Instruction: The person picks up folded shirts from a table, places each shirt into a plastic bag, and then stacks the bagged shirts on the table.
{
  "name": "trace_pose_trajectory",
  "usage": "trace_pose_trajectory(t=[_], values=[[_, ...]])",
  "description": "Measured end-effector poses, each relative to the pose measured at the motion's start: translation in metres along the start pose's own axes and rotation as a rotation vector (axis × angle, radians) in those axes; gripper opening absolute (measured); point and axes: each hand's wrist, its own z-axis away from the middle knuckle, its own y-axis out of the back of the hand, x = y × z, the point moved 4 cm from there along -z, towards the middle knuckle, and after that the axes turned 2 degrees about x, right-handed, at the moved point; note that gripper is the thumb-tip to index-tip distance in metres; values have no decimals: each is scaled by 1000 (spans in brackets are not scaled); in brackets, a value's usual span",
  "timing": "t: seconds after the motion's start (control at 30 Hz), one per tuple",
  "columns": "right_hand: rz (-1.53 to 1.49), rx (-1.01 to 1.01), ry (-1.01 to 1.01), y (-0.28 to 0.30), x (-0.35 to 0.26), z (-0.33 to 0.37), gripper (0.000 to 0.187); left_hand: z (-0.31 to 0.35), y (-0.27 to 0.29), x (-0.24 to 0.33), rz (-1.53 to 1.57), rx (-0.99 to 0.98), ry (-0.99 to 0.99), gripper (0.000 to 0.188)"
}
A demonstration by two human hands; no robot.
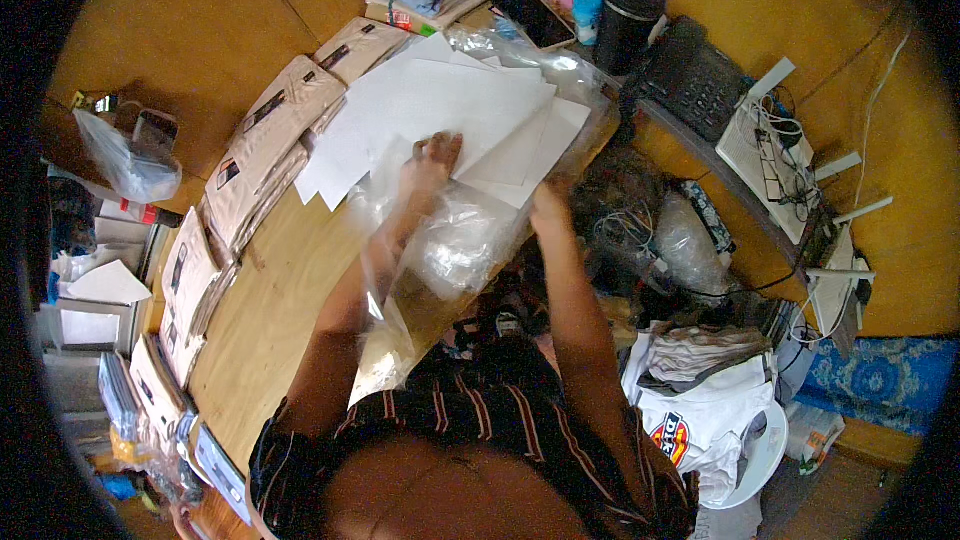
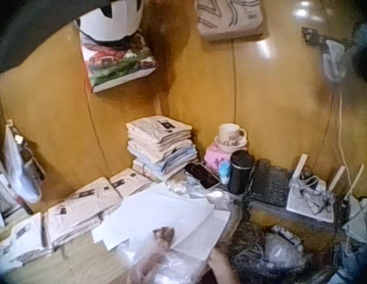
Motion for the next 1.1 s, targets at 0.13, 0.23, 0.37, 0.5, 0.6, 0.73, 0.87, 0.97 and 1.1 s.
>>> trace_pose_trajectory(t=[0.13, 0.23, 0.37, 0.5, 0.6, 0.73, 0.87, 0.97, 1.1], values=[[1242, 172, 519, -47, -99, 109, 64, -13, -22, -12, -22, 323, -84, 34], [1172, -363, 1186, -123, -108, 170, 78, -26, 6, 20, -105, 268, -77, 37], [1498, -942, 1345, -184, -87, 173, 34, -23, 17, 31, -6, 53, -85, 48], [1524, -1151, 1253, -187, -104, 157, 9, -23, 24, 22, 82, -92, -112, 64], [1220, -1014, 1330, -171, -158, 150, 8, -35, 24, 0, 419, -260, -363, 76], [951, -890, 1480, -144, -196, 143, 6, 17, 89, -10, 1125, -352, -160, 75], [576, -839, 1285, -149, -189, 137, 9, 95, 71, -32, 1246, -342, -113, 69], [548, -777, 1144, -182, -166, 131, 17, 162, 79, -49, 1769, -388, -180, 64], [589, -797, 1060, -234, -107, 120, 18, 254, 96, -78, 2351, 333, 22, 73]])
